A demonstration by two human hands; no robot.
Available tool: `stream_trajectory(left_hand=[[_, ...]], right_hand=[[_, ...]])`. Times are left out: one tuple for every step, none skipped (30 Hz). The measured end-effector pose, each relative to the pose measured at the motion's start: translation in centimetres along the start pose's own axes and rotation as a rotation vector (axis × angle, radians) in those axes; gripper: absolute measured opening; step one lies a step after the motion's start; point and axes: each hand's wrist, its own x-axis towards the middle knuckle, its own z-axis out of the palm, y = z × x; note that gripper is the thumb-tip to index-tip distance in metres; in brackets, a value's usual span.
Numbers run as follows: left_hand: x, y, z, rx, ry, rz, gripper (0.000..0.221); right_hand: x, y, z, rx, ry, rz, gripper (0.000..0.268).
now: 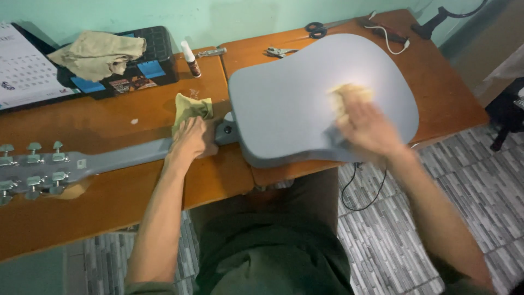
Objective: Polishing various parts of an acoustic guitar using a soft cloth to achieve a final finish.
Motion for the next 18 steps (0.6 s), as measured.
stream_trajectory(left_hand=[[-1.7, 1.3, -1.5, -0.126, 0.017, -0.062, 0.088], [-3.4, 2.5, -3.1, -0.252, 0.034, -0.124, 0.094], [-3.2, 2.4, -2.7, -0.253, 0.034, -0.134, 0.094], [-3.0, 2.2, -2.3, -0.212, 0.076, -0.075, 0.076], [-2.7, 1.8, -2.2, -0.167, 0.122, -0.02, 0.058], [-3.8, 2.4, -3.2, -0.164, 0.126, -0.033, 0.058], [-4.8, 3.1, -4.1, -0.166, 0.107, -0.042, 0.058], [-5.8, 3.8, -5.0, -0.168, 0.088, -0.051, 0.058], [-5.2, 3.4, -4.6, -0.171, 0.088, -0.069, 0.058], [-4.7, 2.9, -4.2, -0.196, 0.104, -0.042, 0.049], [-4.2, 2.6, -3.6, -0.22, 0.118, -0.014, 0.041], [-3.7, 1.5, -2.2, -0.223, 0.114, -0.03, 0.041], [-3.0, 0.7, -0.9, -0.32, 0.113, 0.025, 0.055], [-2.3, 0.0, 0.4, -0.418, 0.113, 0.081, 0.072], [-3.4, 1.3, -1.5, -0.421, 0.116, 0.077, 0.072], [-4.6, 2.6, -3.3, -0.267, 0.103, 0.03, 0.068], [-5.7, 4.0, -5.0, -0.115, 0.086, -0.014, 0.065], [-2.8, 2.6, -2.6, -0.121, 0.086, -0.015, 0.065]], right_hand=[[-1.2, 5.0, 3.8, -0.168, 0.105, -0.017, 0.066], [-1.4, 9.8, 7.3, -0.334, 0.211, -0.037, 0.06], [-0.3, 12.2, 8.1, -0.327, 0.215, -0.043, 0.06], [0.8, 14.7, 8.8, -0.226, 0.057, -0.068, 0.063], [2.4, 17.1, 9.7, -0.124, -0.094, -0.095, 0.07], [5.5, 18.0, 11.9, -0.118, -0.084, -0.103, 0.07], [8.7, 18.9, 14.1, -0.116, -0.037, -0.086, 0.061], [12.0, 19.7, 16.2, -0.113, 0.011, -0.07, 0.055], [14.5, 15.3, 14.5, -0.104, 0.017, -0.084, 0.055], [16.9, 10.8, 12.7, -0.087, 0.153, -0.21, 0.05], [18.9, 6.2, 10.9, -0.066, 0.288, -0.333, 0.046], [18.7, 1.3, 8.8, -0.055, 0.292, -0.345, 0.046], [19.4, -3.6, 6.3, -0.032, 0.492, -0.514, 0.042], [20.5, -8.9, 3.4, -0.005, 0.695, -0.68, 0.038], [18.8, -12.2, 0.1, -0.005, 0.696, -0.685, 0.038], [17.1, -15.5, -3.3, 0.195, 0.533, -0.593, 0.052], [15.2, -18.8, -6.6, 0.388, 0.361, -0.493, 0.068], [13.4, -18.8, -8.5, 0.388, 0.357, -0.497, 0.068]])
